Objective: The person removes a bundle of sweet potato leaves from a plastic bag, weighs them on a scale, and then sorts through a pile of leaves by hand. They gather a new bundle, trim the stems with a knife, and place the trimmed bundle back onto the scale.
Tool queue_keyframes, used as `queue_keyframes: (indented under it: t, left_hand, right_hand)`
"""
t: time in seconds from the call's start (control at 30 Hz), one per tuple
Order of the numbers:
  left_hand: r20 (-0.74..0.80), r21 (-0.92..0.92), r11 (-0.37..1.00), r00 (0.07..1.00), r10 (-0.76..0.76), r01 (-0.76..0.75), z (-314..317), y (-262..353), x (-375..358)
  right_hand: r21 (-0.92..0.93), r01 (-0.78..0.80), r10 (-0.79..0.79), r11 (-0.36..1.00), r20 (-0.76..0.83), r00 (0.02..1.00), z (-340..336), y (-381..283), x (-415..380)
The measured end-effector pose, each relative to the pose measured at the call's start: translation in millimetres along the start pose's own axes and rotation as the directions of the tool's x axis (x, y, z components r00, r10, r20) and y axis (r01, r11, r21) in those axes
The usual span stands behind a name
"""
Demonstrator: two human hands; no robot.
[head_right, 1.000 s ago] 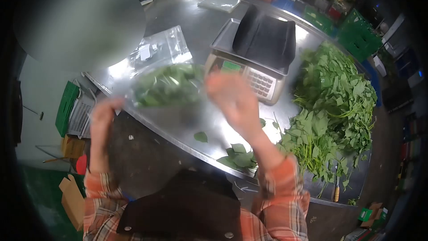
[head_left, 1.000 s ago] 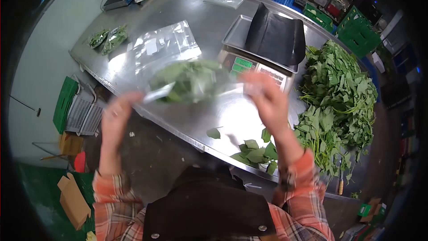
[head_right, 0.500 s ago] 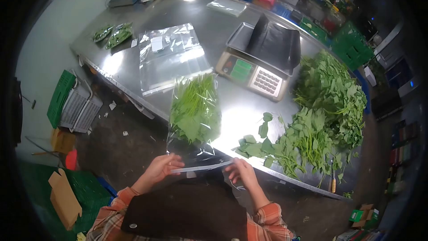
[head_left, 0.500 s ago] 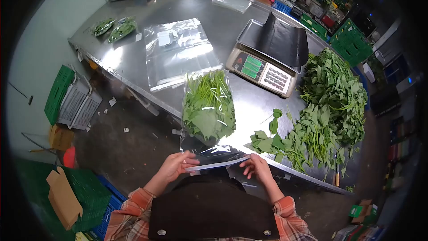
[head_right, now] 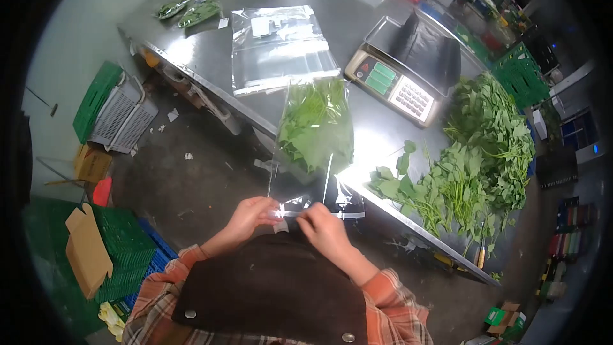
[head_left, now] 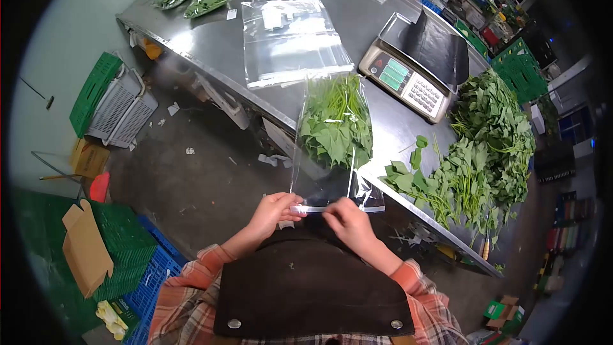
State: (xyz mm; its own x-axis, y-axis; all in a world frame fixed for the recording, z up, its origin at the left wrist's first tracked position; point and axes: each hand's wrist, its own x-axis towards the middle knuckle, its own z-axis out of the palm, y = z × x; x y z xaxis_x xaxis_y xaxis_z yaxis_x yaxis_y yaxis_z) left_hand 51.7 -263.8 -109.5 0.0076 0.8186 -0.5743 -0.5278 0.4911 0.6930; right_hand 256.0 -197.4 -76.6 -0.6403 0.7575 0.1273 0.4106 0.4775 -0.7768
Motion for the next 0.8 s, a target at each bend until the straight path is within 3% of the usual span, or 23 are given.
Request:
queue_keyframes:
  t: [0.13,0.27,0.33,0.4,0.47,0.5,0.53,0.57,0.63,0.67,0.7,0.77,0.8]
  left_hand:
    - [-0.097,0.002,0.999,0.994,0.052,-0.052,-2,-11,7]
    - [-0.147,0.029,0.996,0.986,0.085,-0.081,-5,-25,15]
    - [-0.094,0.119,0.992,0.994,0.057,-0.046,9,-31,16]
    - [-0.12,0.089,0.993,0.989,0.089,-0.078,12,-29,18]
    - [-0.063,0.125,0.985,0.99,0.124,-0.115,-6,-20,22]
    - [-0.04,0.191,0.975,0.991,0.125,-0.115,-9,-11,17]
    - [-0.021,0.198,0.973,0.991,0.129,-0.122,-12,-7,18]
    - [-0.008,0.205,0.97,0.991,0.133,-0.129,-16,-5,19]
    - [-0.024,0.204,0.975,0.996,0.09,-0.084,-20,-4,16]
    - [-0.019,0.127,0.99,0.998,0.066,-0.063,-14,2,9]
    - [-0.021,0.083,0.996,0.999,0.039,-0.037,-12,3,8]
    - [-0.044,0.025,1.0,0.999,0.016,-0.015,-8,-2,4]
    - [-0.064,0.013,1.0,0.998,0.024,-0.024,-5,-3,4]
  right_hand:
    - [-0.208,0.262,-0.236,0.943,0.139,0.962,41,-7,37]
    - [-0.3,0.35,-0.252,0.887,0.32,0.913,51,8,33]
    - [-0.266,0.315,-0.207,0.911,0.367,0.907,27,15,17]
    - [-0.313,0.359,-0.223,0.879,0.396,0.891,5,45,-25]
    - [-0.401,0.2,0.0,0.894,0.446,0.895,-18,98,-107]
    - [-0.661,0.021,0.44,0.75,0.522,0.731,-26,129,-164]
    - [-0.724,-0.159,0.686,0.671,0.525,0.504,-38,155,-223]
    - [-0.728,-0.256,0.722,0.637,0.445,0.531,-39,160,-264]
    - [-0.729,-0.259,0.752,0.634,0.503,0.426,-33,164,-268]
    - [-0.656,-0.325,0.64,0.681,0.318,0.699,-25,120,-214]
    - [-0.426,-0.278,0.365,0.861,0.136,0.921,-20,85,-158]
    - [-0.176,-0.131,0.144,0.976,0.065,0.987,-8,38,-64]
    - [-0.094,0.025,-0.023,0.995,0.022,0.999,6,25,-33]
